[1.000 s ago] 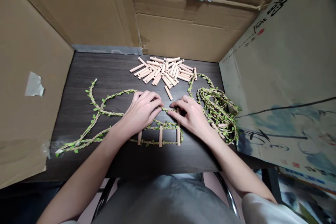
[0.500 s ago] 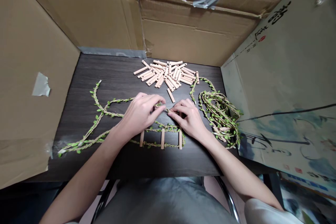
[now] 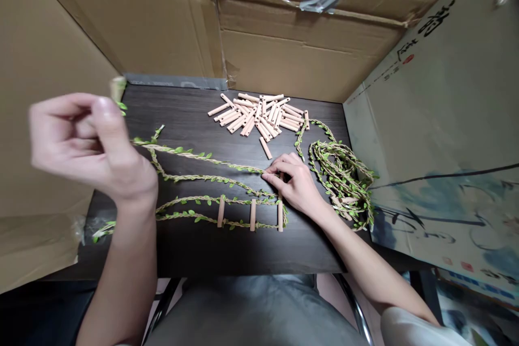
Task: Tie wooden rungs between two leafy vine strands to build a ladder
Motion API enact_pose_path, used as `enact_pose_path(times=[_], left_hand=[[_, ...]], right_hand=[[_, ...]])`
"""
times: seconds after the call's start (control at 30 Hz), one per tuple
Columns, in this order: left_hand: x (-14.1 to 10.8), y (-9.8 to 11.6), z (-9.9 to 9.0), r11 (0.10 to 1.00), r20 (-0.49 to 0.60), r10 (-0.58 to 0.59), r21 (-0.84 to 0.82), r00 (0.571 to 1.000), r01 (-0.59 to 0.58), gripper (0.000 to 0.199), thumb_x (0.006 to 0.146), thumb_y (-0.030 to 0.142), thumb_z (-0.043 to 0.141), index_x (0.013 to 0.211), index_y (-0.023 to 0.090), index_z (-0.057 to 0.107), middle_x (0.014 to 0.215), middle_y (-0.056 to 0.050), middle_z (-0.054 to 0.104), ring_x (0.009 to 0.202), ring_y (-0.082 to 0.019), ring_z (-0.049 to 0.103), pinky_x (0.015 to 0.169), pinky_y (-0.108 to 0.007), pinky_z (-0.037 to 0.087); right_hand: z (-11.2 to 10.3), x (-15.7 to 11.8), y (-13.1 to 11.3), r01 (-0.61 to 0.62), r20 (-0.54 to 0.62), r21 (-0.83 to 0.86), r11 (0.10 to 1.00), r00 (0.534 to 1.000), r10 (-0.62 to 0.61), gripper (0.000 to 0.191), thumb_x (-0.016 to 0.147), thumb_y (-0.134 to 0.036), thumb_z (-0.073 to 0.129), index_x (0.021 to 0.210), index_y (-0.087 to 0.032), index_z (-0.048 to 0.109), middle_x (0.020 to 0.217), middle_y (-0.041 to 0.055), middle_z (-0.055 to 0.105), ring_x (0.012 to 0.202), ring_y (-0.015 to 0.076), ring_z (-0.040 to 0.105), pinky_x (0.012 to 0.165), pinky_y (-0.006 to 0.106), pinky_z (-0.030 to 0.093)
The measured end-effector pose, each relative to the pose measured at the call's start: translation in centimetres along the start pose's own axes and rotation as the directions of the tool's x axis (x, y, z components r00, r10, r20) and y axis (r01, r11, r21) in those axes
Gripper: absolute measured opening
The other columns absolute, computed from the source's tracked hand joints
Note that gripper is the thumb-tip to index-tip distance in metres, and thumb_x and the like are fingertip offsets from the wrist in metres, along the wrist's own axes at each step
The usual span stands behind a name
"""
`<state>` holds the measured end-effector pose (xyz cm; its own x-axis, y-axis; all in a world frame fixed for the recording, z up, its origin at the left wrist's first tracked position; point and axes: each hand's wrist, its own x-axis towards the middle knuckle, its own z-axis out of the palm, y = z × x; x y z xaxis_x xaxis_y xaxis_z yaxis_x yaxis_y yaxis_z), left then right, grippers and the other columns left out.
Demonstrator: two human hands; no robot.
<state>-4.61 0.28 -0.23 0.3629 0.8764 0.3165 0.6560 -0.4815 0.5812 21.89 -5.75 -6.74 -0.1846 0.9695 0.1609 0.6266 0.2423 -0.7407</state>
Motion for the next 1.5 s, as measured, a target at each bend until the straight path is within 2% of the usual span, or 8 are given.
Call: enact_pose_path(times=[0.27, 0.33, 0.43, 0.53, 1.0, 1.2, 1.33, 1.5], left_hand=[[1.0, 0.8, 3.3, 0.981, 0.041, 0.131, 0.135, 0.99, -0.136, 0.025, 0.098, 0.02, 0.051, 0.113, 0.021, 0.071, 0.119, -0.007, 0.073, 0.114, -0.027, 0.062, 0.101, -0.046, 0.041], [0.7, 0.9, 4.5, 0.969, 0.139, 0.212, 0.096, 0.967, -0.226, 0.025, 0.102, 0.02, 0.049, 0.117, 0.019, 0.069, 0.122, -0.008, 0.073, 0.114, -0.025, 0.063, 0.104, -0.045, 0.039], [0.1, 0.9, 6.3, 0.939, 0.318, 0.319, 0.019, 0.893, -0.343, 0.02, 0.103, 0.024, 0.053, 0.112, 0.018, 0.07, 0.11, -0.006, 0.076, 0.105, -0.023, 0.066, 0.103, -0.041, 0.039], [-0.3, 0.7, 7.4, 0.926, 0.346, 0.349, 0.012, 0.871, -0.376, 0.02, 0.105, 0.024, 0.053, 0.104, 0.018, 0.072, 0.096, -0.004, 0.075, 0.092, -0.021, 0.067, 0.09, -0.036, 0.042], [0.0, 0.5, 6.6, 0.985, 0.384, 0.162, -0.124, 0.909, -0.122, 0.023, 0.105, 0.026, 0.051, 0.105, 0.019, 0.073, 0.099, -0.005, 0.073, 0.092, -0.02, 0.067, 0.084, -0.029, 0.047], [-0.1, 0.7, 6.4, 0.989, 0.379, 0.137, -0.107, 0.915, -0.103, 0.015, 0.101, 0.025, 0.058, 0.109, 0.02, 0.069, 0.105, -0.003, 0.074, 0.085, -0.017, 0.067, 0.077, -0.027, 0.045], [-0.3, 1.7, 7.0, 0.972, 0.239, 0.113, -0.227, 0.965, -0.057, 0.007, 0.097, 0.024, 0.065, 0.099, 0.019, 0.069, 0.091, 0.001, 0.074, 0.065, -0.011, 0.059, 0.066, -0.024, 0.043], [-0.5, 2.2, 8.2, 0.966, 0.115, 0.048, -0.258, 0.992, -0.016, 0.007, 0.097, 0.021, 0.065, 0.096, 0.019, 0.072, 0.093, 0.0, 0.077, 0.081, -0.014, 0.069, 0.075, -0.024, 0.047]], right_hand=[[0.2, 0.0, 0.2, 0.012, -0.007, -0.017, 1.0, 1.0, -0.012, 0.01, 0.095, -0.027, 0.073, 0.088, -0.019, 0.074, 0.087, 0.0046, 0.069, 0.086, 0.0212, 0.055, 0.081, 0.035, 0.042], [0.2, 0.0, 0.3, 0.021, -0.005, -0.023, 1.0, 1.0, -0.021, 0.01, 0.095, -0.027, 0.073, 0.09, -0.019, 0.075, 0.088, 0.0047, 0.069, 0.086, 0.0212, 0.055, 0.08, 0.035, 0.042], [0.1, 0.0, 0.3, 0.026, -0.008, -0.018, 0.999, 1.0, -0.026, 0.01, 0.094, -0.028, 0.073, 0.092, -0.019, 0.076, 0.088, 0.0048, 0.069, 0.086, 0.0212, 0.054, 0.08, 0.035, 0.043], [0.2, 0.0, 0.4, 0.044, 0.0, -0.021, 0.999, 0.999, -0.044, 0.012, 0.095, -0.03, 0.072, 0.096, -0.019, 0.077, 0.09, 0.0053, 0.069, 0.087, 0.0217, 0.054, 0.081, 0.036, 0.043], [-0.2, 0.1, 0.7, 0.073, 0.046, 0.004, 0.997, 0.996, -0.073, 0.013, 0.096, -0.031, 0.071, 0.096, -0.02, 0.079, 0.088, 0.0049, 0.072, 0.085, 0.0217, 0.053, 0.08, 0.037, 0.043], [-0.3, 0.1, 0.6, 0.063, 0.059, 0.018, 0.998, 0.996, -0.064, 0.013, 0.098, -0.03, 0.069, 0.097, -0.021, 0.079, 0.092, 0.0052, 0.073, 0.088, 0.0219, 0.054, 0.082, 0.037, 0.044], [-0.6, 0.1, 0.6, 0.039, 0.08, 0.058, 0.998, 0.996, -0.044, 0.013, 0.098, -0.03, 0.069, 0.1, -0.021, 0.079, 0.095, 0.0047, 0.073, 0.09, 0.0216, 0.054, 0.084, 0.038, 0.043], [-1.1, 0.3, 0.5, 0.008, 0.111, 0.172, 0.985, 0.993, -0.028, 0.014, 0.099, -0.032, 0.068, 0.099, -0.022, 0.079, 0.099, 0.0034, 0.074, 0.092, 0.0205, 0.056, 0.088, 0.038, 0.042]])
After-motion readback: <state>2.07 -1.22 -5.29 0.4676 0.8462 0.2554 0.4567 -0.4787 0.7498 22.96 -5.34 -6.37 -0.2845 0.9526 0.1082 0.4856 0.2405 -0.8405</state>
